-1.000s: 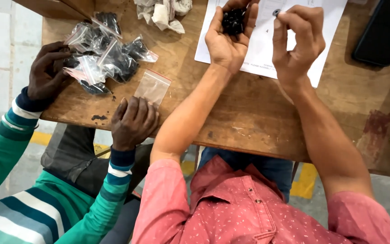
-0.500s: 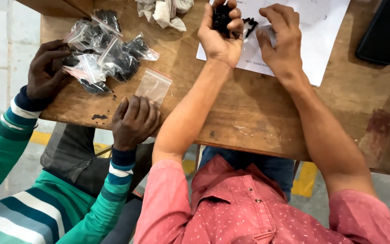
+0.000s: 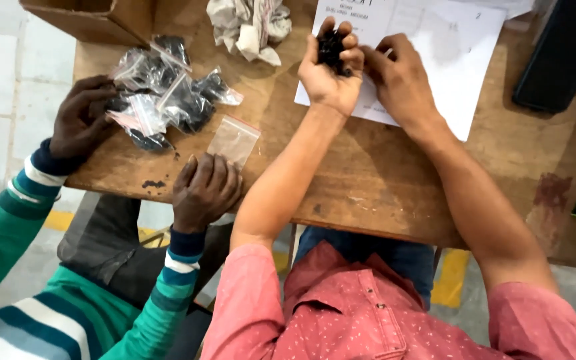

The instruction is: Sorting and counting small black plastic hardware components into small plastic bags.

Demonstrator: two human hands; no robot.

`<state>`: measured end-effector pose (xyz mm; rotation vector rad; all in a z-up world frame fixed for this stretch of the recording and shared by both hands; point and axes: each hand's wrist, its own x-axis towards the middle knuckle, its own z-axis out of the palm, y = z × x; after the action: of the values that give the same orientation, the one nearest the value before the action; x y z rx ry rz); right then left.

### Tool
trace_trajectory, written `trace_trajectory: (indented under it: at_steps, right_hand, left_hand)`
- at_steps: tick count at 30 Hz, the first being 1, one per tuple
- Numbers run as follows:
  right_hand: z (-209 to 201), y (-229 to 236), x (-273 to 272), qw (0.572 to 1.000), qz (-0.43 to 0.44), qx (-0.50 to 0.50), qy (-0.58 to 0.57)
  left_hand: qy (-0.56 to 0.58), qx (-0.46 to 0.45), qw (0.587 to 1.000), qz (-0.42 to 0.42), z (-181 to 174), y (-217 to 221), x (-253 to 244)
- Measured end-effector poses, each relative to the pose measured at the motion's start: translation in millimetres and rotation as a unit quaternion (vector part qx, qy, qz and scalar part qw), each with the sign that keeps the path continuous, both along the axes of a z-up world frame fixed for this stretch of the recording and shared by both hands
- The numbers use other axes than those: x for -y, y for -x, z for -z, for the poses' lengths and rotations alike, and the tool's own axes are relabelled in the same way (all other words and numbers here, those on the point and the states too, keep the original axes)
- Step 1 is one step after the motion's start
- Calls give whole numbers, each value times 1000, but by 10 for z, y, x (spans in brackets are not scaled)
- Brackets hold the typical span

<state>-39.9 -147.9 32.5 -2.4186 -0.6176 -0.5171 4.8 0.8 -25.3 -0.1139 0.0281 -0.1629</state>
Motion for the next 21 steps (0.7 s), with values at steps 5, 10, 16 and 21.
trace_trajectory:
  at_steps: [5,10,16,21]
  right_hand:
    - [129,-244,-77,1000,8,11,4]
    - [-87,-195,-133,998,41,33,-27]
    - [-217,260,134,942,109,-97,-303]
    - [-36,541,458,676,78,-307,-665]
  left_hand:
    - [-15,-53,998,-16,27,-173,-250]
    - [-27,-103,994,-25,-126,-202,-320]
    - [-105,-48,991,62,-522,39,-153]
    - [-255,-17,962,95,-1018,475,210]
